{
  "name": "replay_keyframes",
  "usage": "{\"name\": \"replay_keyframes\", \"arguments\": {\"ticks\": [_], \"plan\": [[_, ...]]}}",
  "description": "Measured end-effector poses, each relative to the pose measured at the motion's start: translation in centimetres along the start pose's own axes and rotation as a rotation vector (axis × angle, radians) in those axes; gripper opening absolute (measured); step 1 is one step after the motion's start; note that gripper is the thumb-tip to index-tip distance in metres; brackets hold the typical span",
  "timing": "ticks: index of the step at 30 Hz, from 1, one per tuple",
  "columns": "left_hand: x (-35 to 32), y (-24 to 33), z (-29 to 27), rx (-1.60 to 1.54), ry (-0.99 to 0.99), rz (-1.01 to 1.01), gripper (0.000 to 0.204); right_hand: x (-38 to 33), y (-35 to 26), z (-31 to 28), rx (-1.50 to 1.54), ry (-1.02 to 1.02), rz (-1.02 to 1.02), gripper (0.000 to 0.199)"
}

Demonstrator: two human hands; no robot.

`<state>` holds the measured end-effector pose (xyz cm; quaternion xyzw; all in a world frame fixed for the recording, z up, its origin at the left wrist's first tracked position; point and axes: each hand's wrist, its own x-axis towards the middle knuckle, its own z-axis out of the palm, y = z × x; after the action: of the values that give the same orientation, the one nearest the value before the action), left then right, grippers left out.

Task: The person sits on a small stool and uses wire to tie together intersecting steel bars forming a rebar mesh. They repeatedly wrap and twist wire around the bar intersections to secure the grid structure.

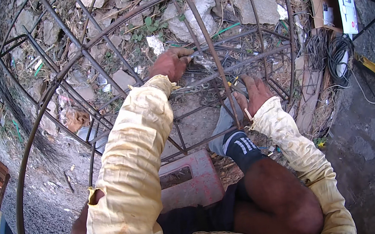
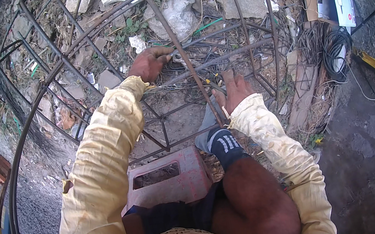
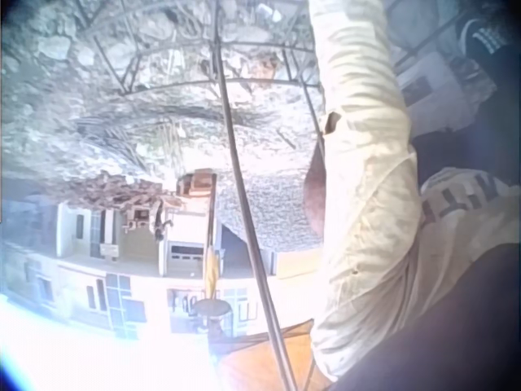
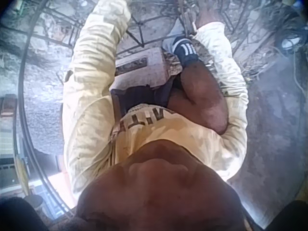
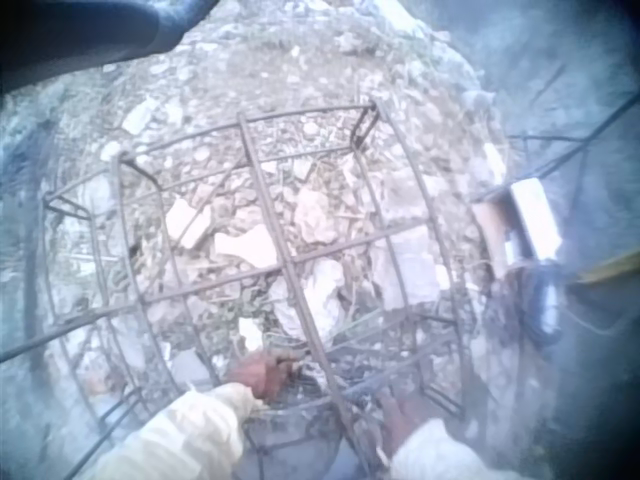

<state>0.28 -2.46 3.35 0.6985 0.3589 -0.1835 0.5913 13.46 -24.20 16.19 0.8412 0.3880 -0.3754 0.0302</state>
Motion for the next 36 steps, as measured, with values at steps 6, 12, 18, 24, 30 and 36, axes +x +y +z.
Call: {"name": "replay_keyframes", "arguments": {"ticks": [6, 12, 18, 24, 30, 36], "plan": [[-1.0, 0.4, -0.7, 0.055, 0.017, 0.000, 0.030, 0.7, 1.3, 2.6, 0.476, -0.166, 0.028, 0.044], [-0.1, 0.6, -0.1, -0.069, -0.027, 0.005, 0.029, 1.8, 3.8, 1.1, 1.433, -0.813, 0.562, 0.053], [-0.2, 0.1, -0.1, -0.031, 0.007, 0.015, 0.028, 2.8, 1.9, -0.7, 0.792, -0.487, 0.231, 0.051], [-0.3, 0.7, -0.1, -0.105, -0.006, 0.009, 0.027, 2.8, 3.0, -0.8, 1.648, -1.081, 0.675, 0.046], [-0.1, 0.5, -0.2, -0.116, -0.009, -0.001, 0.027, 3.1, 3.1, -0.5, 1.483, -0.954, 0.545, 0.048], [0.7, -0.6, 0.1, -0.092, -0.005, 0.036, 0.027, 4.3, 2.9, -1.8, 1.107, -0.823, 0.370, 0.062]]}}
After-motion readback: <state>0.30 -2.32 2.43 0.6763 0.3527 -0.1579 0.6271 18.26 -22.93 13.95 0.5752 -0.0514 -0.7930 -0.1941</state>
